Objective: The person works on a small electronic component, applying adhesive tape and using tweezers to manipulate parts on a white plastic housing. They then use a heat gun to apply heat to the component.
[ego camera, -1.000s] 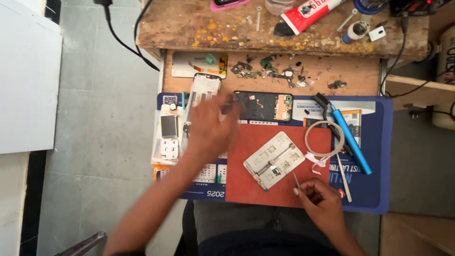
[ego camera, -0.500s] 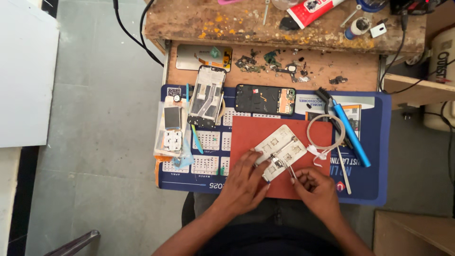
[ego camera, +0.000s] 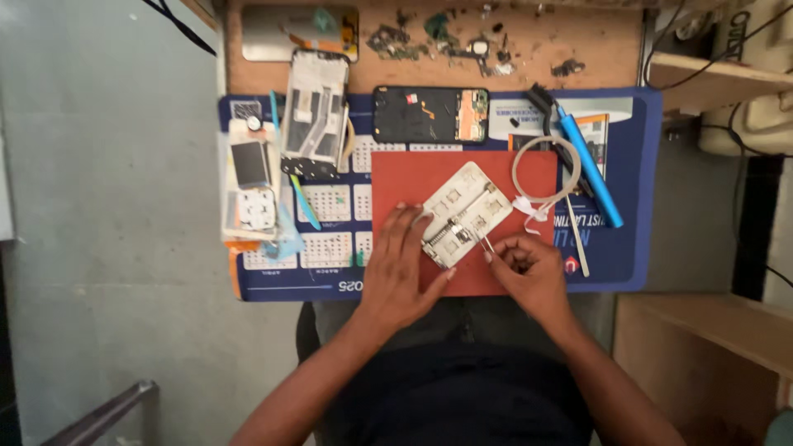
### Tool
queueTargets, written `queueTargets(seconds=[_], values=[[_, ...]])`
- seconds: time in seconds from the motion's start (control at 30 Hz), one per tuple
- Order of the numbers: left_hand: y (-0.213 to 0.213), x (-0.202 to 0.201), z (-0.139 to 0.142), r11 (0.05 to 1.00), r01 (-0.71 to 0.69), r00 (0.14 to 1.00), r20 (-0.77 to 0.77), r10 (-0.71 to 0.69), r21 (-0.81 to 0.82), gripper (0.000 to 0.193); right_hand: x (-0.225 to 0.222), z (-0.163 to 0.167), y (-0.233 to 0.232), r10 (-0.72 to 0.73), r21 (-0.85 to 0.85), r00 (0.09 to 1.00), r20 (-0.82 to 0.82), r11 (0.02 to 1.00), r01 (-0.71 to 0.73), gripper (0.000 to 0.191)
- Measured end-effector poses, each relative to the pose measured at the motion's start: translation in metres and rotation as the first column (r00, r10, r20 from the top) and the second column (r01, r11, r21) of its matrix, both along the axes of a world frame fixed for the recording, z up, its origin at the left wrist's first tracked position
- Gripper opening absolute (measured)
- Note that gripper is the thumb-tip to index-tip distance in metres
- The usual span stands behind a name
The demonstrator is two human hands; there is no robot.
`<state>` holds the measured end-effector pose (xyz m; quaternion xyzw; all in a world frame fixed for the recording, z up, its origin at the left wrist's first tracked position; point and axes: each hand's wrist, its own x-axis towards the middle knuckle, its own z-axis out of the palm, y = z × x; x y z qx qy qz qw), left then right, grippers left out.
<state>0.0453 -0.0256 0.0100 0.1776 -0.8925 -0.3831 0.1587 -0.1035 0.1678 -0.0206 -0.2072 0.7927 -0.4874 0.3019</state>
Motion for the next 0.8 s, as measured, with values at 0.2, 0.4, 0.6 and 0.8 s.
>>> queueTargets(seconds=[0.2,0.4,0.6,0.8], values=[[0.003,0.0,0.002,0.999,-0.04,0.999,0.005,0.04,-0.001,0.091,0.006,0.017,-0.008,0.024,0.124,0.997,-0.068,0.992,-0.015,0.009],[0.002,-0.001,0.001,0.999,-0.045,0.999,0.006,0.045,-0.004,0.093,0.006,0.025,-0.017,0.068,0.186,0.994,-0.091,0.981,-0.05,0.01],[0.003,0.0,-0.002,0.999,-0.038,0.999,0.009,0.038,-0.015,0.093,0.008,0.029,-0.021,0.091,0.207,0.986,-0.141,0.976,-0.061,0.013],[0.003,-0.001,-0.004,0.999,-0.029,0.999,0.035,0.03,-0.027,0.094,0.01,0.039,-0.027,0.069,0.282,0.997,-0.047,0.958,-0.053,0.013]])
